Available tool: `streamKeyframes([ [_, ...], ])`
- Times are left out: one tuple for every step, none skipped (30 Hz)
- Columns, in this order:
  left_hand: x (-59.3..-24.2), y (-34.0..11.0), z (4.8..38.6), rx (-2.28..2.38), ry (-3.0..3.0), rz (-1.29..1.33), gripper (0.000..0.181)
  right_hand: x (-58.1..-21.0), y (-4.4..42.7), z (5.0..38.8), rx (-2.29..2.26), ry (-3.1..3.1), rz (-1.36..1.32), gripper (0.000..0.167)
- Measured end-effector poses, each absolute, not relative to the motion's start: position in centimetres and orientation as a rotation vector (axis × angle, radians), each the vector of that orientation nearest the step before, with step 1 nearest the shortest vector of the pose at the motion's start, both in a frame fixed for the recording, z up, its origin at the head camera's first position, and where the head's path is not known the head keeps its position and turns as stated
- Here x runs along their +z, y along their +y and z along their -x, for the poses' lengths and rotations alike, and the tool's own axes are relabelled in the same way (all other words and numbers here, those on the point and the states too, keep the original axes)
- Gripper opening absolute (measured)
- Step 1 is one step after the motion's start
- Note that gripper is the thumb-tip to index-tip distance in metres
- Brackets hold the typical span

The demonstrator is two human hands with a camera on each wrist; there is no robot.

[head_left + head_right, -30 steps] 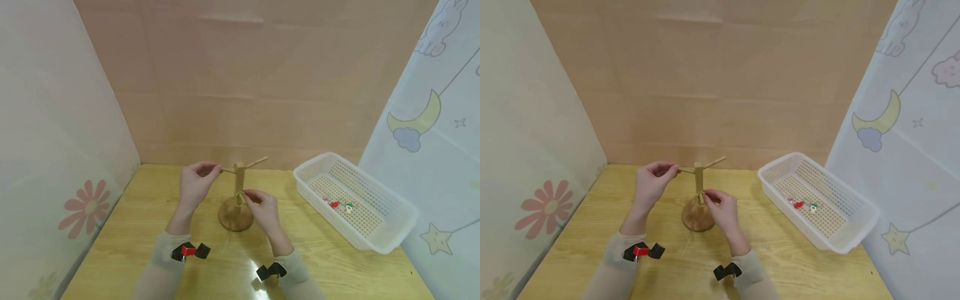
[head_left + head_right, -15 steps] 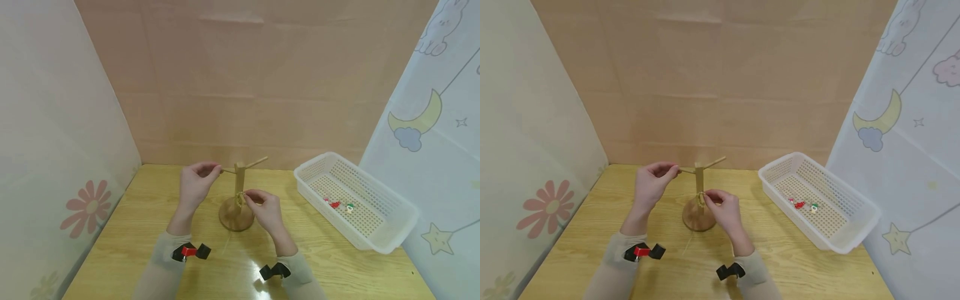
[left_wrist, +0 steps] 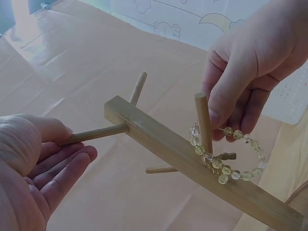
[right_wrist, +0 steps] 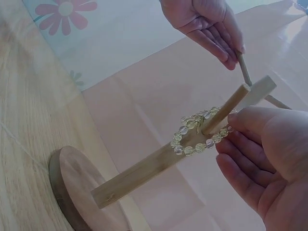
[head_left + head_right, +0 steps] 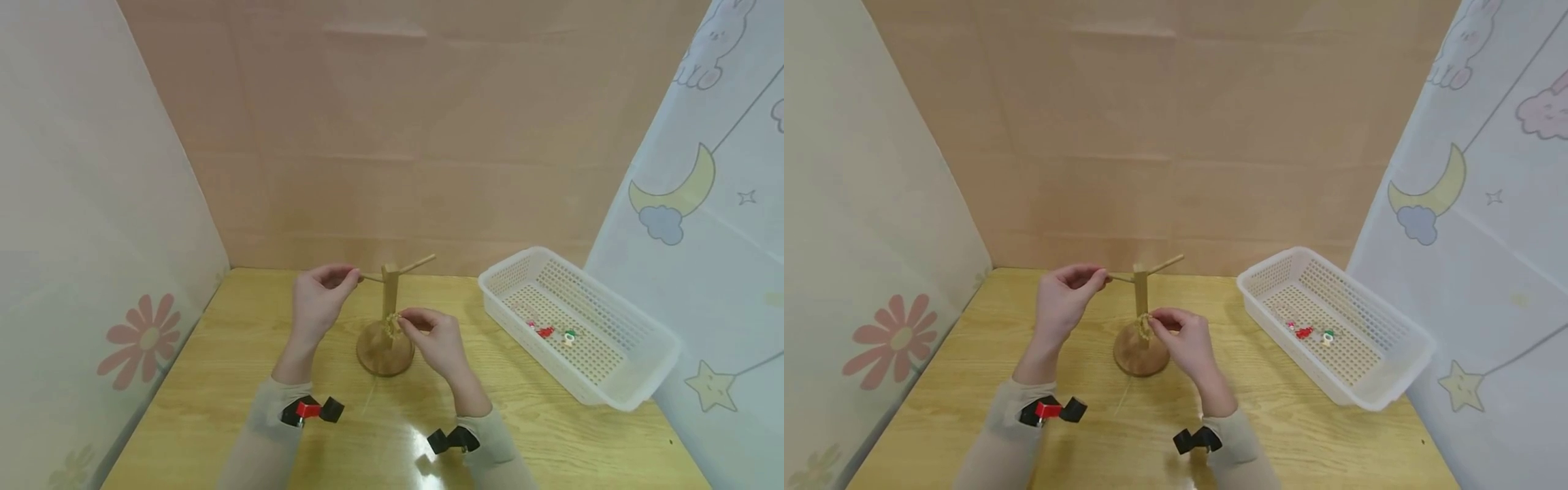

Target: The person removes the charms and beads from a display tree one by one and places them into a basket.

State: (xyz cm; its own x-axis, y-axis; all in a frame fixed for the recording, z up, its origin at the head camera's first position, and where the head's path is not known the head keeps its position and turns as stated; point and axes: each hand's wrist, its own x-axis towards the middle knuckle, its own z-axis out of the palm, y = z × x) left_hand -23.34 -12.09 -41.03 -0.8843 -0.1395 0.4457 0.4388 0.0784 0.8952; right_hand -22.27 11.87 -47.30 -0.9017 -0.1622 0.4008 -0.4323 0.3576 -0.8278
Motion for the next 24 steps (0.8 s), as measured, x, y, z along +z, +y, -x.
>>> streamKeyframes([
  [-41.0,-12.0,23.3,-1.859,-1.947,0.295,0.014,-47.2,12.0,22.2,1.574,-2.369,-0.538,0.010],
  [-41.0,-12.0,23.3,-1.860,-1.948,0.294,0.015,-47.1,12.1,22.2,1.585,-2.366,-0.546,0.009],
  [-40.9,-12.0,23.3,-1.863,-1.949,0.293,0.015,-47.0,12.1,22.1,1.596,-2.361,-0.556,0.010],
  [-40.9,-11.9,23.2,-1.865,-1.948,0.292,0.015,-46.9,12.2,22.0,1.607,-2.356,-0.562,0.010],
  [-40.9,-11.9,23.2,-1.867,-1.946,0.293,0.015,-46.8,12.3,21.9,1.620,-2.353,-0.567,0.010],
  [-40.8,-11.9,23.1,-1.870,-1.942,0.293,0.014,-46.6,12.3,21.8,1.635,-2.351,-0.573,0.010],
  [-40.8,-11.8,23.1,-1.873,-1.938,0.293,0.014,-46.5,12.4,21.7,1.645,-2.351,-0.576,0.011],
  [-40.9,-11.8,23.1,-1.875,-1.934,0.291,0.013,-46.4,12.4,21.6,1.654,-2.353,-0.576,0.012],
  [-40.9,-11.8,23.0,-1.878,-1.930,0.291,0.013,-46.3,12.4,21.6,1.663,-2.356,-0.575,0.012],
  [-40.9,-11.8,23.0,-1.879,-1.926,0.291,0.012,-46.2,12.4,21.5,1.665,-2.361,-0.573,0.012],
  [-40.9,-11.8,23.0,-1.882,-1.922,0.293,0.012,-46.2,12.5,21.5,1.665,-2.365,-0.575,0.012],
  [-41.0,-11.8,23.1,-1.881,-1.922,0.292,0.012,-46.1,12.5,21.4,1.666,-2.368,-0.579,0.011],
  [-41.0,-11.8,23.1,-1.879,-1.922,0.293,0.012,-46.0,12.5,21.4,1.669,-2.368,-0.582,0.011],
  [-41.0,-11.8,23.1,-1.875,-1.924,0.293,0.012,-45.9,12.5,21.4,1.670,-2.370,-0.584,0.011],
  [-41.0,-11.8,23.1,-1.872,-1.925,0.294,0.012,-45.8,12.6,21.3,1.672,-2.369,-0.588,0.011],
  [-41.0,-11.8,23.1,-1.868,-1.926,0.296,0.013,-45.7,12.6,21.3,1.672,-2.369,-0.591,0.011],
  [-41.0,-11.8,23.1,-1.865,-1.927,0.298,0.013,-45.6,12.6,21.3,1.675,-2.368,-0.592,0.011],
  [-41.0,-11.8,23.1,-1.864,-1.926,0.300,0.013,-45.6,12.6,21.2,1.677,-2.369,-0.594,0.012],
  [-41.0,-11.8,23.0,-1.863,-1.925,0.302,0.013,-45.5,12.6,21.2,1.679,-2.371,-0.592,0.012],
  [-41.0,-11.8,23.0,-1.863,-1.927,0.301,0.014,-45.4,12.7,21.1,1.681,-2.373,-0.590,0.012],
  [-41.0,-11.8,23.0,-1.864,-1.927,0.301,0.014,-45.3,12.7,21.1,1.683,-2.375,-0.590,0.012],
  [-41.0,-11.8,23.0,-1.864,-1.929,0.300,0.015,-45.3,12.7,21.0,1.686,-2.378,-0.587,0.012],
  [-41.0,-11.8,23.0,-1.866,-1.929,0.300,0.014,-45.2,12.8,20.9,1.687,-2.382,-0.586,0.012],
  [-41.0,-11.8,23.0,-1.866,-1.930,0.298,0.015,-45.1,12.8,20.9,1.688,-2.384,-0.587,0.013],
])
